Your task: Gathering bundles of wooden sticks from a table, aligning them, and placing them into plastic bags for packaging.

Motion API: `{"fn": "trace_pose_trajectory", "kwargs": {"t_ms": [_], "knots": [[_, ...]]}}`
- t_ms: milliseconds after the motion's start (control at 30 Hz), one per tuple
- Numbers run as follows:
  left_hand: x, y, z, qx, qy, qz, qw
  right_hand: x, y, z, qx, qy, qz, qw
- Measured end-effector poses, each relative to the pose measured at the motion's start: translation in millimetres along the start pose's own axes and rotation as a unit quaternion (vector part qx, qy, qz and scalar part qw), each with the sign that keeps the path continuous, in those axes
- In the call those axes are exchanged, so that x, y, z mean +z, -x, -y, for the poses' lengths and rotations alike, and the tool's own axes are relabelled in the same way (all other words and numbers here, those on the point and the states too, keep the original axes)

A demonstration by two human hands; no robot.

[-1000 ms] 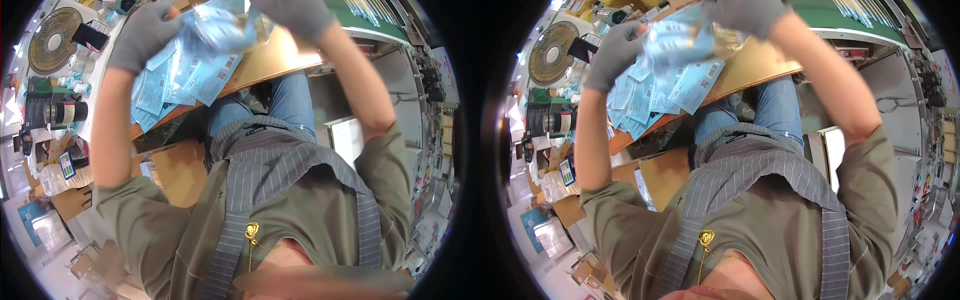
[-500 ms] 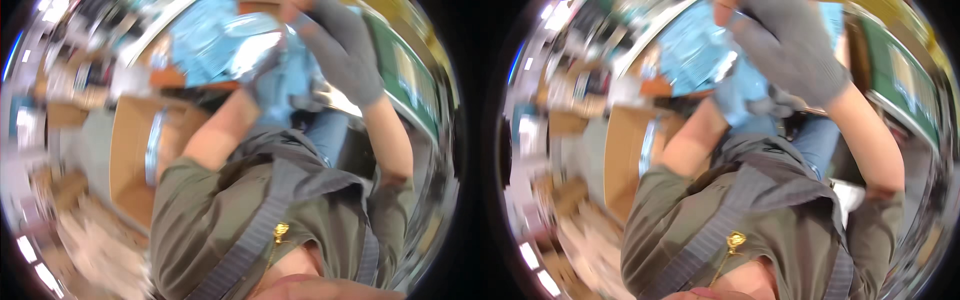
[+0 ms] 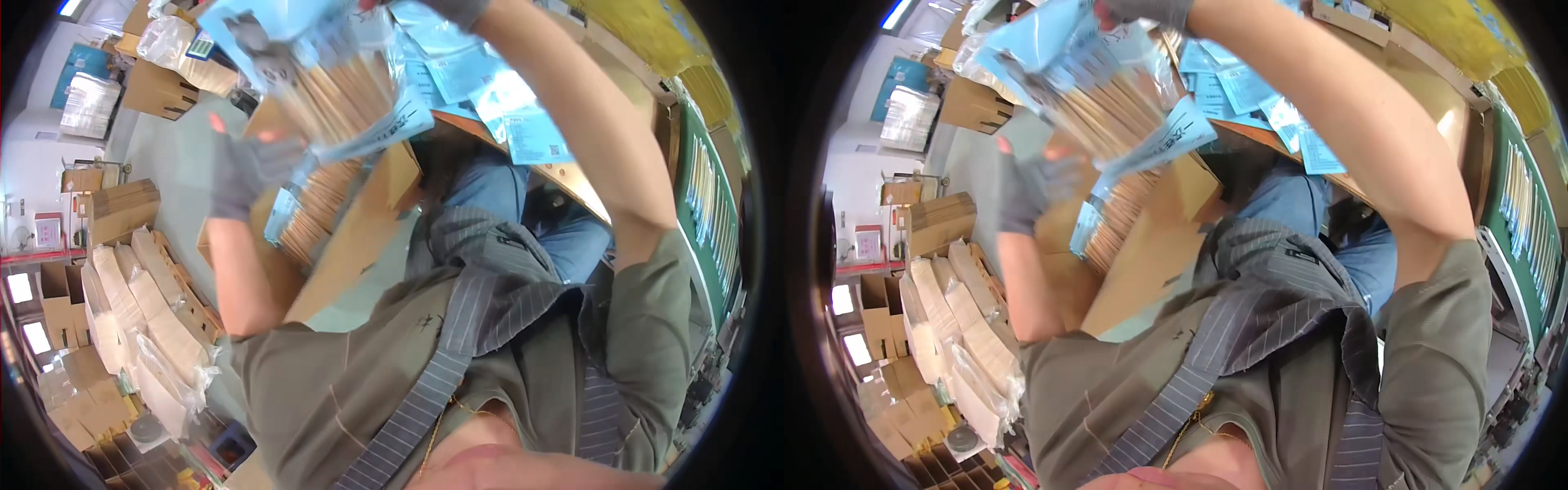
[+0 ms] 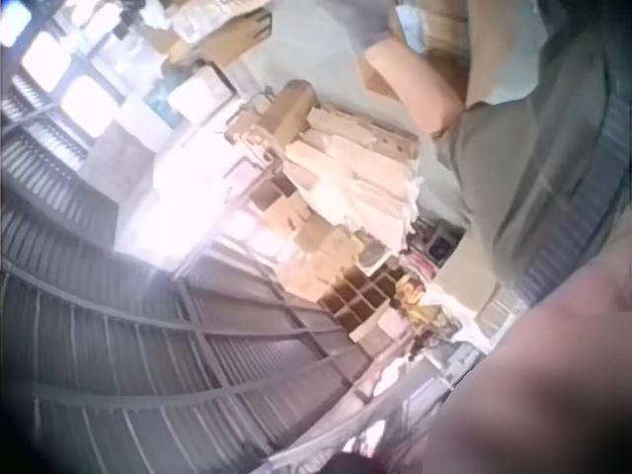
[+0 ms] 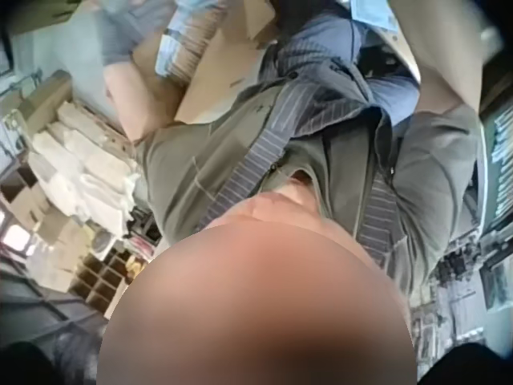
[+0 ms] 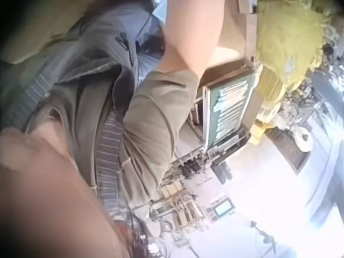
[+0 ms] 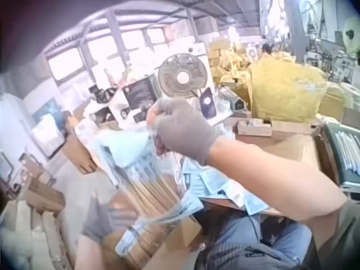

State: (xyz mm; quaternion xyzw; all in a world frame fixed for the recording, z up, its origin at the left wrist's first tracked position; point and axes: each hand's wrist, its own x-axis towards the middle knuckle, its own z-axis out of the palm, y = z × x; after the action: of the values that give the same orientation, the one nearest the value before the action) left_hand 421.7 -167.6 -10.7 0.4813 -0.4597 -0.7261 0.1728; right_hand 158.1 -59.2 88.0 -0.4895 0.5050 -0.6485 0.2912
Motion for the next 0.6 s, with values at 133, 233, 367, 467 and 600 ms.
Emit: {"fn": "trace_pose_trajectory", "kwargs": {"t_ms": [133, 233, 367, 467, 600], "knots": [[-31, -19, 60, -0.089, 0.114, 0.147, 0.979, 54, -10, -35, -0.234, 0.080, 0.147, 0.958], [-26, -13, 67, -0.010, 0.150, 0.197, 0.969, 110, 1, -34, -0.244, 0.143, 0.207, 0.937], [-48, -12, 60, 0.064, 0.200, 0.253, 0.944, 148, 9, -22, -0.366, 0.128, 0.278, 0.879], [-75, -8, 60, 0.062, 0.416, 0.143, 0.896, 148, 6, -23, -0.312, 0.135, 0.308, 0.889], [-43, -2, 67, 0.376, -0.359, -0.184, 0.834, 121, 18, -66, -0.300, 0.053, 0.280, 0.911]]}}
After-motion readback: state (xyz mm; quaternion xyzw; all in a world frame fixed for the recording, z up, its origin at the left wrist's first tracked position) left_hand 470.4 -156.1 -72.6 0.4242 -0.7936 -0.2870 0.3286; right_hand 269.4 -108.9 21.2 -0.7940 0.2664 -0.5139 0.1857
